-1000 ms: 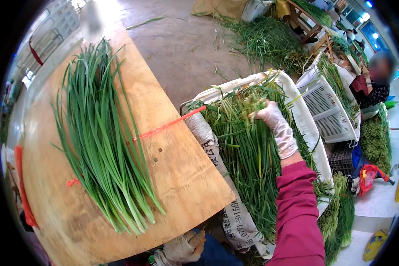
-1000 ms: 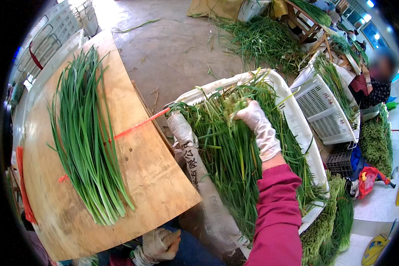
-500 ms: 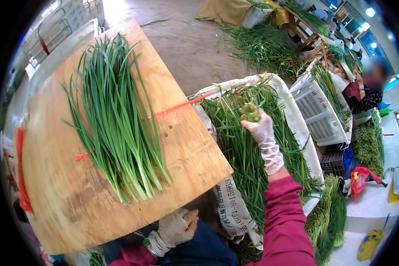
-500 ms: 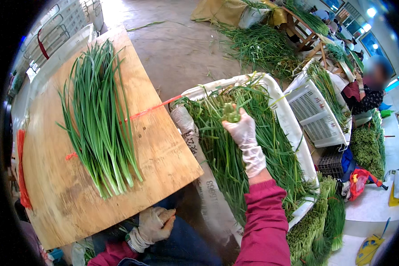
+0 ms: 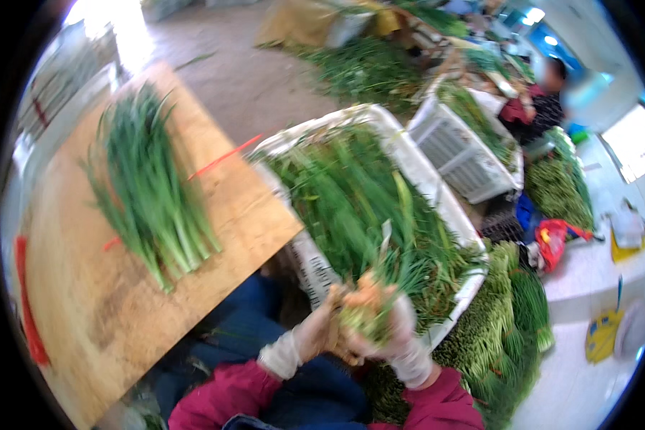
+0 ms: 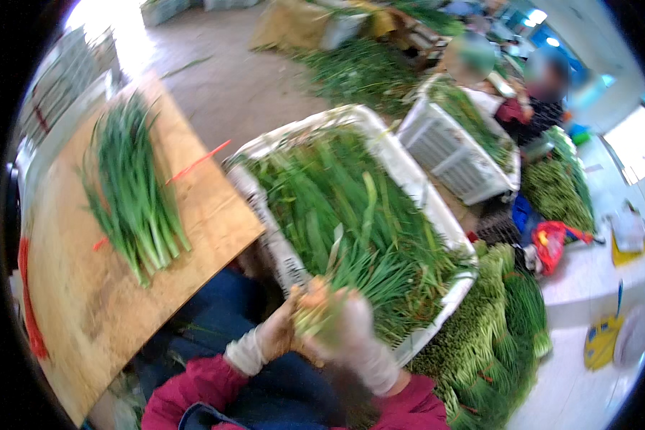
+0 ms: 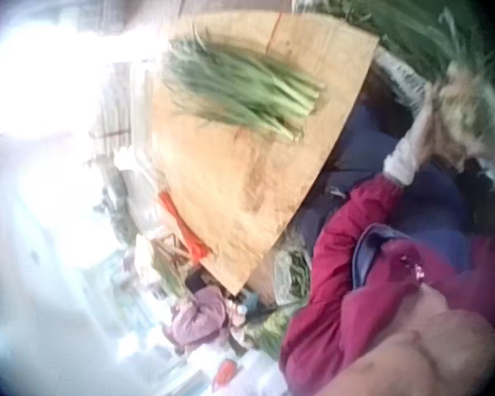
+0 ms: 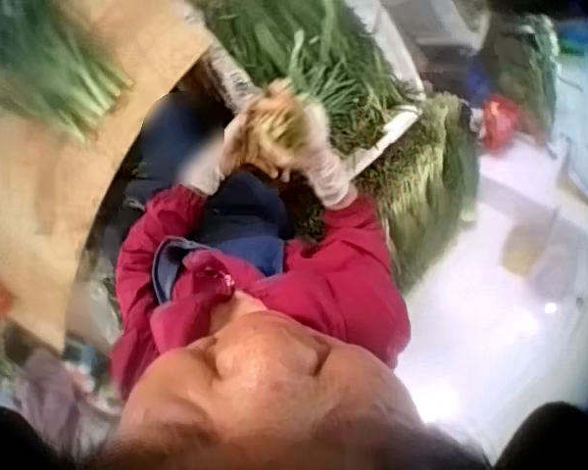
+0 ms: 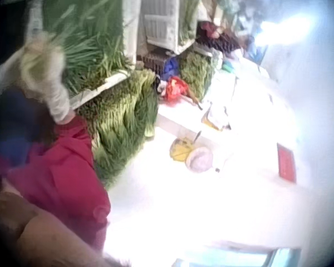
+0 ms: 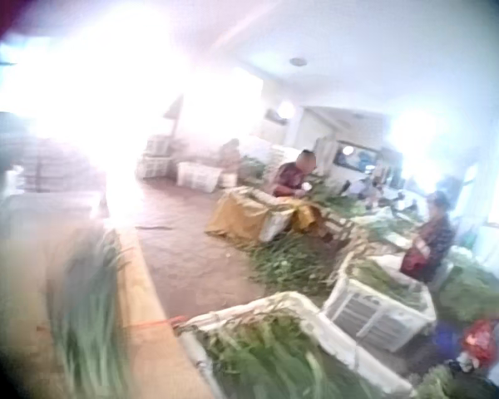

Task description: The person sorts through green onions by hand, removes damaged or dry layers, aligns the stalks, and uses a red plastic tie to bundle them together before placing them into a white crate.

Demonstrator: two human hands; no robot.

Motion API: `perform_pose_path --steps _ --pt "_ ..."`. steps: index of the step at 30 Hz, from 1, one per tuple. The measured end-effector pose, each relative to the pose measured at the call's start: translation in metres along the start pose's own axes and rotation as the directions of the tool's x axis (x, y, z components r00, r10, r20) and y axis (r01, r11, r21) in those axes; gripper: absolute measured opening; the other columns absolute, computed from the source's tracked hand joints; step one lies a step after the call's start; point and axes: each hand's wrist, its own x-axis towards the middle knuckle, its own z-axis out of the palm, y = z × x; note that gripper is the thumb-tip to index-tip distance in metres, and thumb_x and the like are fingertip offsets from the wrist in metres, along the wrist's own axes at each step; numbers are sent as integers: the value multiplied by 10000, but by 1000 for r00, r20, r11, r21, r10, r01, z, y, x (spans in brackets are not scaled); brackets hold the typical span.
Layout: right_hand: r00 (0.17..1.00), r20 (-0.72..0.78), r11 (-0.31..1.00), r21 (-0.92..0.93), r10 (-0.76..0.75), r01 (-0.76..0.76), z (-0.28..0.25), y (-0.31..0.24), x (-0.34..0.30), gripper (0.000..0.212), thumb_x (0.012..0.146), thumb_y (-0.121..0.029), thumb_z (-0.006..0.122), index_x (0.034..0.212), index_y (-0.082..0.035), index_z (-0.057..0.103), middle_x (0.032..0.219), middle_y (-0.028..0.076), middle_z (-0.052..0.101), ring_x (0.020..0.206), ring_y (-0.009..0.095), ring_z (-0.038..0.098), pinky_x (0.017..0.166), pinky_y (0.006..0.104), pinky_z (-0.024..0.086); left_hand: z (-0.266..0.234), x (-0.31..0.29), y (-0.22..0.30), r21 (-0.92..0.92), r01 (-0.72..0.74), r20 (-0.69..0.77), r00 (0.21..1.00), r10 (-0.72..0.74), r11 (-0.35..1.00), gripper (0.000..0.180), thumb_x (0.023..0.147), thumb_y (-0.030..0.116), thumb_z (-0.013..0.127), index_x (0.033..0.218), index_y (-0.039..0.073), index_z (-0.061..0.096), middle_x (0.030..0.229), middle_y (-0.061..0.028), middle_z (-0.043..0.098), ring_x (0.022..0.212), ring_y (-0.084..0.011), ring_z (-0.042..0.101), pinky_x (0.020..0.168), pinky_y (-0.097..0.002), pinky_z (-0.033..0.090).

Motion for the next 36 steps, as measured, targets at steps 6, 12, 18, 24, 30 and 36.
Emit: perform_pose_path --steps 6,12,18,24,30,36 --pt "826 -256 839 -375 -503 395 43 -50 -67 508 674 -260 566 1095 16 499 973 156 495 827 255 480 688 339 411 -15 -23 -46 -82 -132 -206 972 113 988 373 800 248 511 1102 42 437 928 -140 562 677 -249 595 555 -385 509" --pt "380 -328 502 -559 -865 660 -13 -176 -31 218 719 -165 553 927 -101 564 733 50 474 696 190 490 576 292 379 28 -119 -20 267 -378 -281 849 447 886 353 768 194 525 1068 22 454 869 -136 565 634 -230 586 502 -340 497" --pt "-176 -271 -68 -364 -946 929 50 -243 -1 465 662 -212 461 1027 73 509 926 194 537 899 268 506 765 387 422 52 -255 -10 462 -666 -284 514 809 586 335 736 140 539 1034 2 472 810 -133 567 590 -210 577 448 -296 486" --pt "-85 -321 -111 62 -943 992 140 -270 -18 370 714 -182 475 1029 3 527 1037 147 521 1016 295 480 883 428 384 48 -352 -40 499 -783 -386 183 904 371 320 703 86 553 1000 -18 489 751 -129 569 546 -191 567 395 -251 474" --pt "72 166 180 865 -984 469 174 -244 -55 451 675 -47 573 1112 11 481 1138 160 485 1066 291 466 899 387 372 -28 -373 -116 594 -633 -602 59 796 496 356 640 13 639 972 -25 517 797 -83 589 657 -144 574 626 -252 480" --pt "514 807 642 563 -291 -520 115 -192 -22 478 723 -96 604 1150 47 441 1029 157 563 876 199 585 767 281 467 -58 -360 -151 488 -726 -572 152 806 484 493 631 73 727 1058 -14 495 921 -60 578 823 -150 544 752 -267 438"
